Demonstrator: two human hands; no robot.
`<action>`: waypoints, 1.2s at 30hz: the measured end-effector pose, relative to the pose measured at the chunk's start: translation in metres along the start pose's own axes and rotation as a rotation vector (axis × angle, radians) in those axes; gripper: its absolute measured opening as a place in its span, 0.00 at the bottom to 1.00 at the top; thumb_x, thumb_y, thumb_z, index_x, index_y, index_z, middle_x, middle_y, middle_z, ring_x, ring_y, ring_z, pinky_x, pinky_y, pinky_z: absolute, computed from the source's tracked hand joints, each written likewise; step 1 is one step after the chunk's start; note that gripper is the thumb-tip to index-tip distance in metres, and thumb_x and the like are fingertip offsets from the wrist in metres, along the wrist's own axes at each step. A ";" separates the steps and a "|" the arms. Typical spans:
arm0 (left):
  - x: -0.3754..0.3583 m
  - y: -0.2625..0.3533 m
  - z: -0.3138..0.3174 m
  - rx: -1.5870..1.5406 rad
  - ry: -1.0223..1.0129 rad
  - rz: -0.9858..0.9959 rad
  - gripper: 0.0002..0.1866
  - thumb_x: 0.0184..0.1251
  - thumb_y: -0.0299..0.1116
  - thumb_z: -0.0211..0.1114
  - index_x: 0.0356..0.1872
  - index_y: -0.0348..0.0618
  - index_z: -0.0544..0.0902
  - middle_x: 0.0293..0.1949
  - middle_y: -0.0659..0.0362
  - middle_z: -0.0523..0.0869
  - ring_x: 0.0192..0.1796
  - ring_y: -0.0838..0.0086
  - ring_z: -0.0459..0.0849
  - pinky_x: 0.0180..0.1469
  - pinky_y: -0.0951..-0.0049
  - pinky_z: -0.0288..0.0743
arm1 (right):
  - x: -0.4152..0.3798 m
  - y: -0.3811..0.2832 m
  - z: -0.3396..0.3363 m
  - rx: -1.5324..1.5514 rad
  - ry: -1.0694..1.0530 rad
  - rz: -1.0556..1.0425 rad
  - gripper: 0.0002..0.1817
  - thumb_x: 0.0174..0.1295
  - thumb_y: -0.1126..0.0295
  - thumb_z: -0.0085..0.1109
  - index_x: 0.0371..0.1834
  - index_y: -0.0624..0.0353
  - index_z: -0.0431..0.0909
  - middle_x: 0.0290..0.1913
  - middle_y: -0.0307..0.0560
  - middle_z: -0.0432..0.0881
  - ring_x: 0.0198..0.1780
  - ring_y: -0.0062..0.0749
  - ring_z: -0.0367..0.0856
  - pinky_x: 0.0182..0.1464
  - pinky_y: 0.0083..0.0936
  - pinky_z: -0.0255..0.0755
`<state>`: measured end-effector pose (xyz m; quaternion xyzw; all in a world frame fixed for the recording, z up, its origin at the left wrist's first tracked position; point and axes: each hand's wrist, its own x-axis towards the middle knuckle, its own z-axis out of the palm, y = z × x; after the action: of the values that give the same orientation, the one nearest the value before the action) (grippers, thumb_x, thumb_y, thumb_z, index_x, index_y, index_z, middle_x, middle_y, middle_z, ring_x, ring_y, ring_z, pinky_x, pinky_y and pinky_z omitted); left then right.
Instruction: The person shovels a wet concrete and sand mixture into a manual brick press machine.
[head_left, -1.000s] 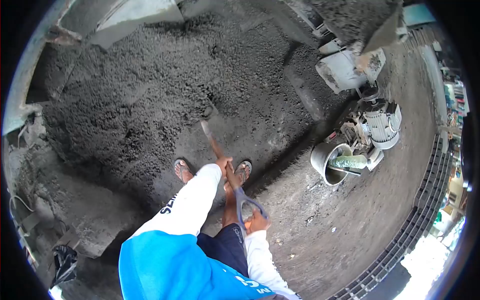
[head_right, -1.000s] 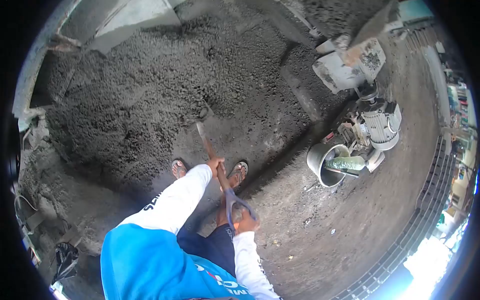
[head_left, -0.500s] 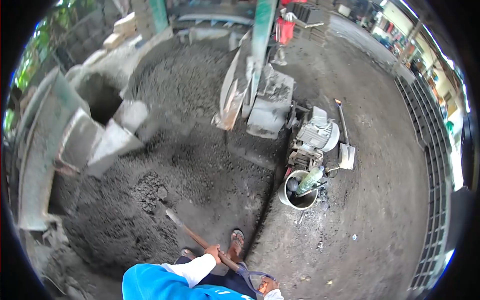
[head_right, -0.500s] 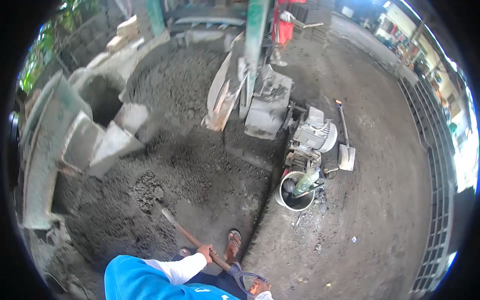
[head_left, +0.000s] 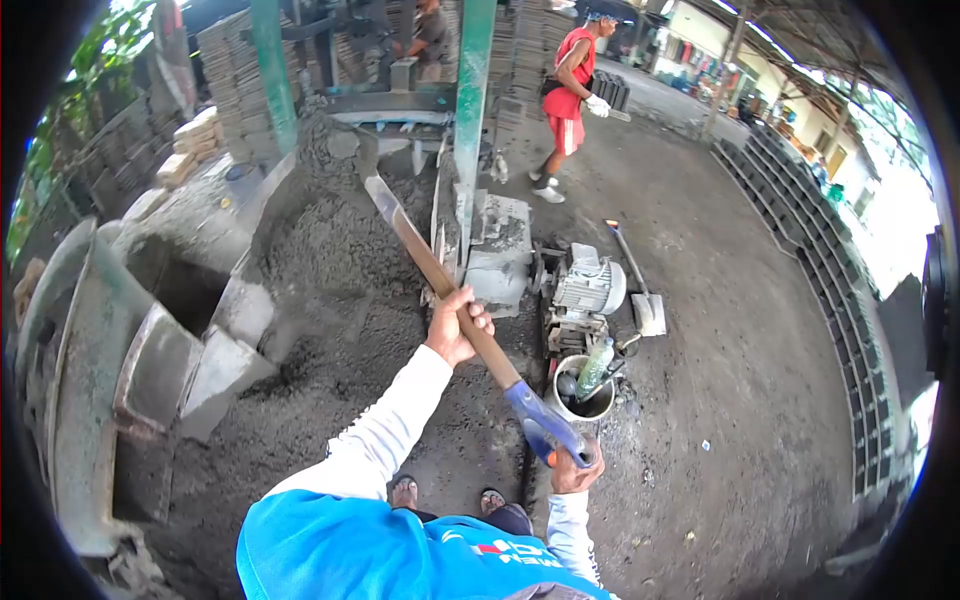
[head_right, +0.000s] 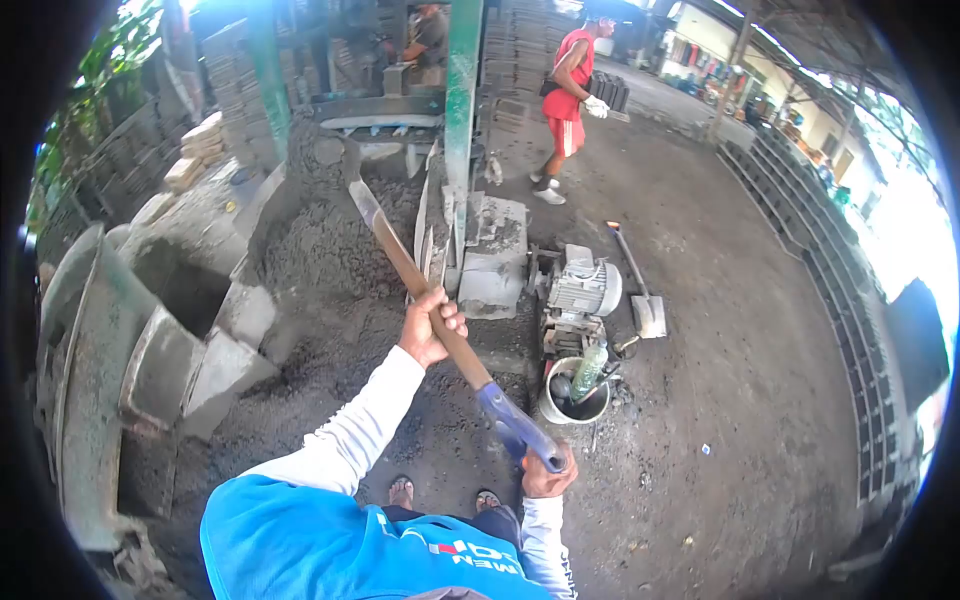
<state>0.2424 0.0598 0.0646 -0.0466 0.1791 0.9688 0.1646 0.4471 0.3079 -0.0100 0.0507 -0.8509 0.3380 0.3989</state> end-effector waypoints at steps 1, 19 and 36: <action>0.002 0.014 0.003 -0.045 -0.081 -0.026 0.14 0.63 0.41 0.68 0.28 0.50 0.72 0.21 0.66 0.70 0.25 0.74 0.72 0.35 0.66 0.70 | 0.016 -0.047 -0.002 0.178 0.030 0.242 0.09 0.48 0.71 0.65 0.31 0.59 0.78 0.30 0.49 0.79 0.27 0.48 0.77 0.29 0.37 0.70; -0.070 0.077 -0.113 0.300 0.074 -0.033 0.20 0.65 0.54 0.65 0.25 0.55 0.70 0.20 0.67 0.71 0.22 0.74 0.72 0.29 0.66 0.72 | -0.192 -0.056 0.050 -0.334 -0.915 0.201 0.21 0.42 0.65 0.68 0.44 0.45 0.81 0.60 0.38 0.75 0.66 0.34 0.69 0.63 0.55 0.62; -0.330 -0.016 -0.187 -0.080 0.792 -0.124 0.15 0.55 0.36 0.65 0.19 0.44 0.69 0.20 0.53 0.69 0.29 0.57 0.70 0.45 0.49 0.72 | -0.343 0.010 -0.081 -0.470 -0.660 1.347 0.23 0.51 0.69 0.59 0.51 0.68 0.76 0.41 0.64 0.85 0.44 0.57 0.85 0.48 0.43 0.79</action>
<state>0.5644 -0.0936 -0.0661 -0.4333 0.1876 0.8704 0.1391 0.7279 0.3027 -0.2237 -0.4641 -0.8221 0.2856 -0.1651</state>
